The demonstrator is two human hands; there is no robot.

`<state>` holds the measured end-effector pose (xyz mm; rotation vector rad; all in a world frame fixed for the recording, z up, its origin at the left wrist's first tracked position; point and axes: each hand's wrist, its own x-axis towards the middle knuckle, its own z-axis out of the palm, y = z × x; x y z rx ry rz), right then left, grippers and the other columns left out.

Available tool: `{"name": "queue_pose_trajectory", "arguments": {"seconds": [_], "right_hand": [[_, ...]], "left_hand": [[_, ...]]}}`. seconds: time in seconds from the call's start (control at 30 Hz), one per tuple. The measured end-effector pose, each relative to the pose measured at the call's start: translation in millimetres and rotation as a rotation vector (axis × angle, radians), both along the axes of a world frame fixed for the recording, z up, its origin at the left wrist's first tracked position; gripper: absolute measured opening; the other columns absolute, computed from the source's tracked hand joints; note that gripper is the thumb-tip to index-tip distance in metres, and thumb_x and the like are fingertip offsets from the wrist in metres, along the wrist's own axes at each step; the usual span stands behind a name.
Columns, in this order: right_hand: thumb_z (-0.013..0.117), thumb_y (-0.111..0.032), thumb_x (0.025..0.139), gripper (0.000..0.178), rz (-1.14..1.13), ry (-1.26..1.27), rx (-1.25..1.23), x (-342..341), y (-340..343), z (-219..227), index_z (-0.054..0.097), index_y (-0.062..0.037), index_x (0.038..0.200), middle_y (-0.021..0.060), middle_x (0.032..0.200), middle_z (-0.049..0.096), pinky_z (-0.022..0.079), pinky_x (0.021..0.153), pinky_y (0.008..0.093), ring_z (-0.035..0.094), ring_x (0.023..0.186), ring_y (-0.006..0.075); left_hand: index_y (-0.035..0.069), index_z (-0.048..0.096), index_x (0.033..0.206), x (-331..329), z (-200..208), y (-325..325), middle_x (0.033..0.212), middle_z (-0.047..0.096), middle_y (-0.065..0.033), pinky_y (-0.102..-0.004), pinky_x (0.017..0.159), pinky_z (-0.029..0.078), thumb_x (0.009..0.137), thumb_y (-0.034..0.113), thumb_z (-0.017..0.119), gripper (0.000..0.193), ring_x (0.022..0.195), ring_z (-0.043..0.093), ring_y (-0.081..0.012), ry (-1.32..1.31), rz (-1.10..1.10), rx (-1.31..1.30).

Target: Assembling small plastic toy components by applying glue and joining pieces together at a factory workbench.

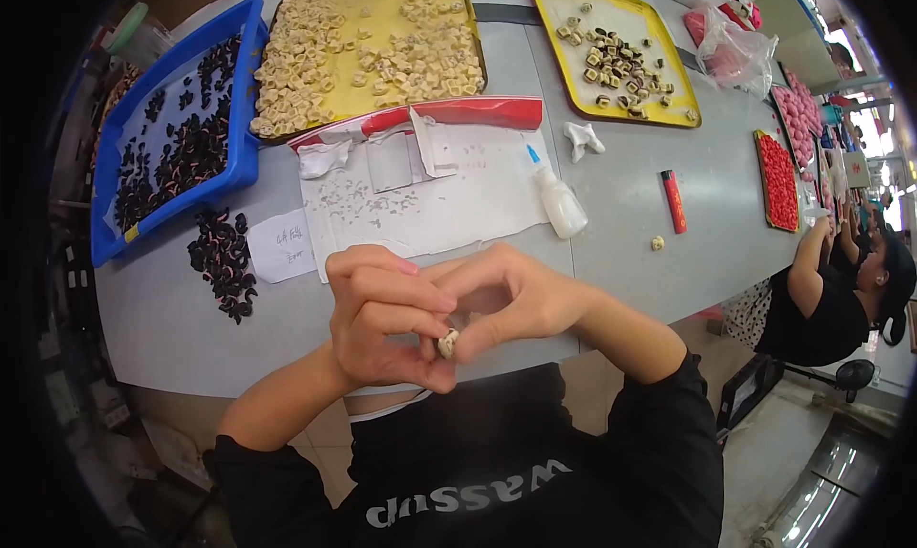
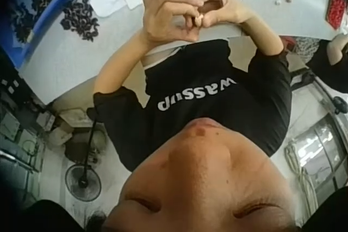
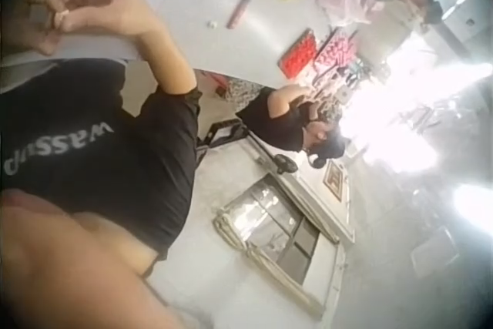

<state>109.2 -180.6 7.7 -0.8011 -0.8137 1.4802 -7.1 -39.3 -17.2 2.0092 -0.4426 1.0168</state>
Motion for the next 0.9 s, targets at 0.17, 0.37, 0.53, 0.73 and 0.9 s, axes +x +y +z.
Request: {"name": "queue_pose_trajectory", "arguments": {"seconds": [0.17, 0.37, 0.53, 0.73, 0.9], "right_hand": [[0.068, 0.006, 0.070, 0.024, 0.028, -0.024, 0.038, -1.2, -0.3, 2.1, 0.062, 0.0060, 0.093, 0.0136, 0.100, 0.057, 0.042, 0.086, 0.0340, 0.054, 0.096, 0.0213], [0.069, 0.004, 0.071, 0.019, 0.033, 0.011, 0.043, -1.0, 0.4, 0.4, 0.061, 0.0052, 0.089, 0.0125, 0.101, 0.056, 0.040, 0.087, 0.0325, 0.052, 0.097, 0.0198], [0.080, -0.014, 0.063, 0.029, -0.036, -0.022, -0.008, -4.4, 2.8, 2.1, 0.066, 0.0019, 0.082, 0.0120, 0.087, 0.063, 0.044, 0.075, 0.0324, 0.058, 0.085, 0.0224], [0.076, -0.007, 0.067, 0.023, 0.003, -0.025, 0.027, -1.8, 1.6, 0.5, 0.064, 0.0029, 0.085, 0.0117, 0.094, 0.059, 0.042, 0.080, 0.0317, 0.055, 0.091, 0.0205], [0.080, -0.012, 0.064, 0.027, -0.049, -0.067, 0.026, -6.9, 1.7, -1.7, 0.066, 0.0020, 0.082, 0.0119, 0.086, 0.063, 0.044, 0.074, 0.0322, 0.058, 0.084, 0.0222]], "left_hand": [[0.018, 0.055, 0.084, -2.0, 0.6, -2.9, 0.092, 0.058, 0.0053, -0.0274, 0.070, 0.038, 0.068, 0.053, 0.070, 0.042, 0.087, 0.043, -0.0191, -0.004, -0.004, -0.001], [0.019, 0.055, 0.086, -1.3, -2.0, -4.4, 0.092, 0.058, 0.0057, -0.0274, 0.067, 0.037, 0.069, 0.053, 0.070, 0.041, 0.087, 0.042, -0.0181, -0.005, -0.018, -0.010], [0.016, 0.058, 0.081, 0.1, -2.1, -8.4, 0.097, 0.060, 0.0039, -0.0279, 0.068, 0.038, 0.064, 0.029, 0.073, 0.026, 0.093, 0.046, -0.0182, -0.062, -0.033, -0.108], [0.015, 0.058, 0.080, -0.1, -1.3, -8.8, 0.095, 0.061, 0.0020, -0.0278, 0.066, 0.038, 0.069, 0.034, 0.070, 0.026, 0.091, 0.047, -0.0189, -0.079, -0.044, -0.105], [0.013, 0.057, 0.078, -3.1, 1.4, -9.1, 0.093, 0.061, 0.0013, -0.0288, 0.069, 0.040, 0.058, 0.020, 0.073, 0.026, 0.090, 0.049, -0.0199, -0.022, -0.038, -0.117]]}}
